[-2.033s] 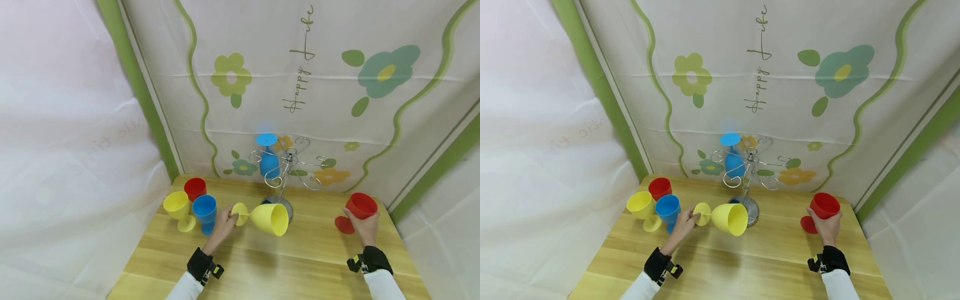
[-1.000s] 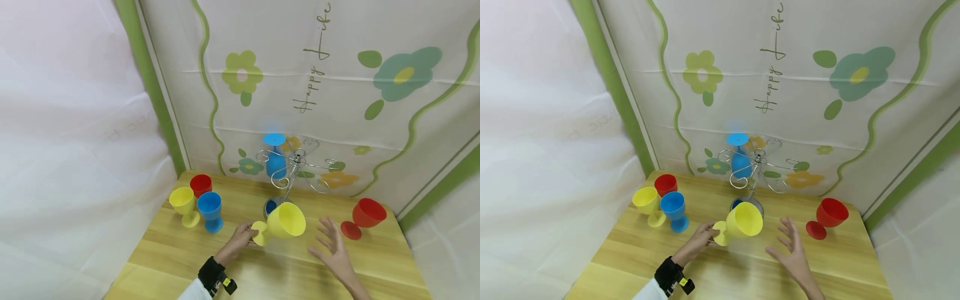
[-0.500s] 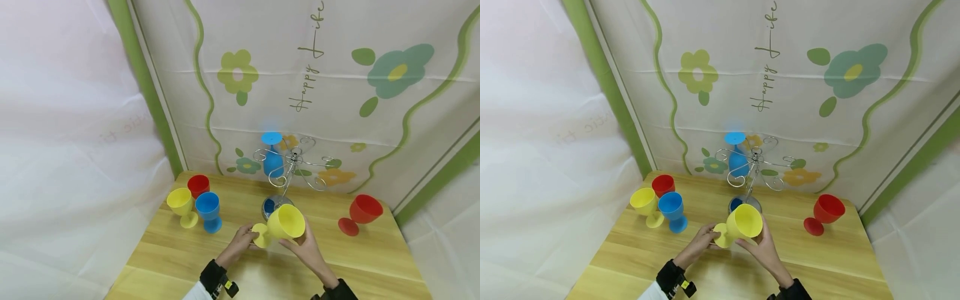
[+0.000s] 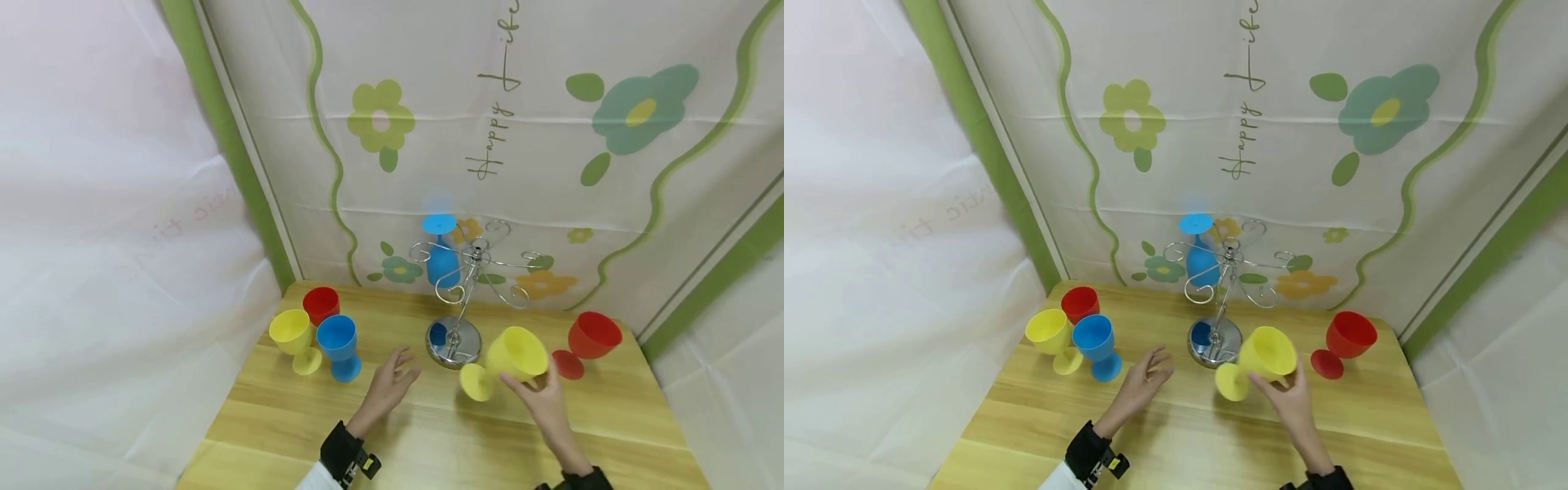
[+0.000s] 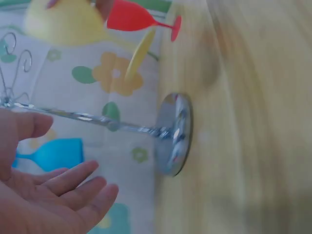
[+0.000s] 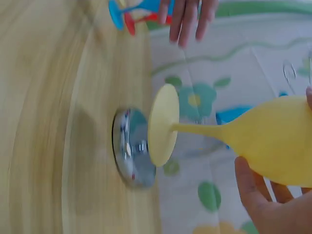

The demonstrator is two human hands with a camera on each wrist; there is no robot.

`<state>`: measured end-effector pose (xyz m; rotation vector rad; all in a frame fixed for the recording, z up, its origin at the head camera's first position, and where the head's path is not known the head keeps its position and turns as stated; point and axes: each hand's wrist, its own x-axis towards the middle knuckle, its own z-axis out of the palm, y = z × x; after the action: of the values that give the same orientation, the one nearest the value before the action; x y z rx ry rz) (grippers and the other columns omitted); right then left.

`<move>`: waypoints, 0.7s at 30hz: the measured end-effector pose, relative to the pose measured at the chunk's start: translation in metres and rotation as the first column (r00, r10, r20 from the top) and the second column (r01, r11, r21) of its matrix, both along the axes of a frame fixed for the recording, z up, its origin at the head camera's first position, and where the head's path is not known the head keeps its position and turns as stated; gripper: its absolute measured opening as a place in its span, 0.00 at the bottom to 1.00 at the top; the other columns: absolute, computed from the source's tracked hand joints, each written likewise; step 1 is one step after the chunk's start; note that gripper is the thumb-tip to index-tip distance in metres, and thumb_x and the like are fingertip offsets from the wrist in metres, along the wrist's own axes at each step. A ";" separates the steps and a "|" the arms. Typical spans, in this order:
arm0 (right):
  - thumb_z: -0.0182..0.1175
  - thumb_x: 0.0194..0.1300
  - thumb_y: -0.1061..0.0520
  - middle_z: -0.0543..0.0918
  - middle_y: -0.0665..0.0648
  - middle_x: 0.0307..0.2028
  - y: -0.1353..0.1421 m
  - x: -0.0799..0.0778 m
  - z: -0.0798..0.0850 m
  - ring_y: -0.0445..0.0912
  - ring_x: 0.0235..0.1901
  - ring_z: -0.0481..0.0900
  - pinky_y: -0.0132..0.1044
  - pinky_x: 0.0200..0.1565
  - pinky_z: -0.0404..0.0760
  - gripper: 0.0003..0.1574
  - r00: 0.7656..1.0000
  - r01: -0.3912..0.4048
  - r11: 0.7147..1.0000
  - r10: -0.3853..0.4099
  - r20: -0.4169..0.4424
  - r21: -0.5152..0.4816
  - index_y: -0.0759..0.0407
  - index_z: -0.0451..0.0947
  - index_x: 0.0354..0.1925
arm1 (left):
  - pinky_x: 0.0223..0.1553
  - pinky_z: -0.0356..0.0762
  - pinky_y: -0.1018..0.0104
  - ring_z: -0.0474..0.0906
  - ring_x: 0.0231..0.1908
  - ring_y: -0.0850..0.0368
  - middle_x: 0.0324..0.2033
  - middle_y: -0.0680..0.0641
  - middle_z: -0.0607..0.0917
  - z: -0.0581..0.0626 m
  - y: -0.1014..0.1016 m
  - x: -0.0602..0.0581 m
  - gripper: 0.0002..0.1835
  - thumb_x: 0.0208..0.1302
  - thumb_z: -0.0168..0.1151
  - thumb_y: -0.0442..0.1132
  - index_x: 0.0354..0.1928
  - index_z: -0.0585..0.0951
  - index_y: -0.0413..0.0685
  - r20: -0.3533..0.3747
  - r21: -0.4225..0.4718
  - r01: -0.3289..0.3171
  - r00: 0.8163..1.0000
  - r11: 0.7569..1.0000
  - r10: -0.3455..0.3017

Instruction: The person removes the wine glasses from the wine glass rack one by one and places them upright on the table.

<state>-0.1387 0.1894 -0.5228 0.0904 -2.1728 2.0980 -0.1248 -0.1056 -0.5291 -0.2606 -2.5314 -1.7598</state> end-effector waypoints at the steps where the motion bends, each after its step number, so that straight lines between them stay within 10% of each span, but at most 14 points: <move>1: 0.68 0.53 0.69 0.71 0.51 0.54 0.010 0.000 0.000 0.44 0.52 0.70 0.26 0.44 0.77 0.50 0.998 0.063 0.998 -0.063 0.026 0.002 0.52 0.55 0.67 | 0.55 0.70 0.42 0.67 0.57 0.42 0.58 0.35 0.73 -0.001 -0.002 -0.002 0.27 0.71 0.53 0.43 0.66 0.61 0.38 -0.025 -0.050 -0.008 1.000 0.999 0.006; 6: 0.71 0.51 0.64 0.73 0.44 0.48 0.065 0.003 -0.005 0.41 0.48 0.70 0.18 0.40 0.73 0.46 0.932 0.341 0.939 -0.343 0.118 0.041 0.47 0.61 0.64 | 0.60 0.64 0.43 0.58 0.63 0.48 0.64 0.42 0.67 -0.004 -0.013 -0.008 0.29 0.68 0.58 0.43 0.67 0.63 0.43 -0.194 -0.267 -0.106 0.979 0.958 0.054; 10: 0.74 0.48 0.62 0.71 0.42 0.48 0.102 0.006 -0.011 0.38 0.46 0.68 0.15 0.35 0.71 0.50 0.847 0.501 0.864 -0.502 0.175 0.050 0.43 0.60 0.64 | 0.59 0.63 0.39 0.56 0.63 0.43 0.63 0.39 0.67 -0.004 -0.026 -0.010 0.31 0.61 0.64 0.35 0.65 0.65 0.40 -0.387 -0.349 -0.207 0.920 0.914 0.061; 15: 0.75 0.46 0.59 0.64 0.40 0.52 0.134 0.005 -0.017 0.36 0.47 0.63 0.14 0.33 0.70 0.56 0.777 0.592 0.805 -0.584 0.236 0.042 0.40 0.55 0.66 | 0.57 0.65 0.36 0.60 0.61 0.40 0.61 0.37 0.70 -0.003 -0.039 -0.013 0.33 0.55 0.70 0.35 0.63 0.68 0.39 -0.509 -0.406 -0.307 0.858 0.861 0.066; 21: 0.76 0.46 0.56 0.59 0.40 0.57 0.152 0.005 -0.027 0.37 0.53 0.59 0.15 0.40 0.65 0.61 0.741 0.620 0.779 -0.619 0.262 0.088 0.38 0.49 0.68 | 0.58 0.63 0.38 0.59 0.61 0.38 0.61 0.36 0.70 -0.002 -0.047 -0.014 0.35 0.51 0.72 0.34 0.62 0.69 0.37 -0.527 -0.430 -0.329 0.847 0.841 0.062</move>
<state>-0.1341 0.3417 -0.5494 -0.8651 -1.9322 1.7819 -0.1389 -0.1530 -0.5308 -0.3849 -2.4486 -0.7761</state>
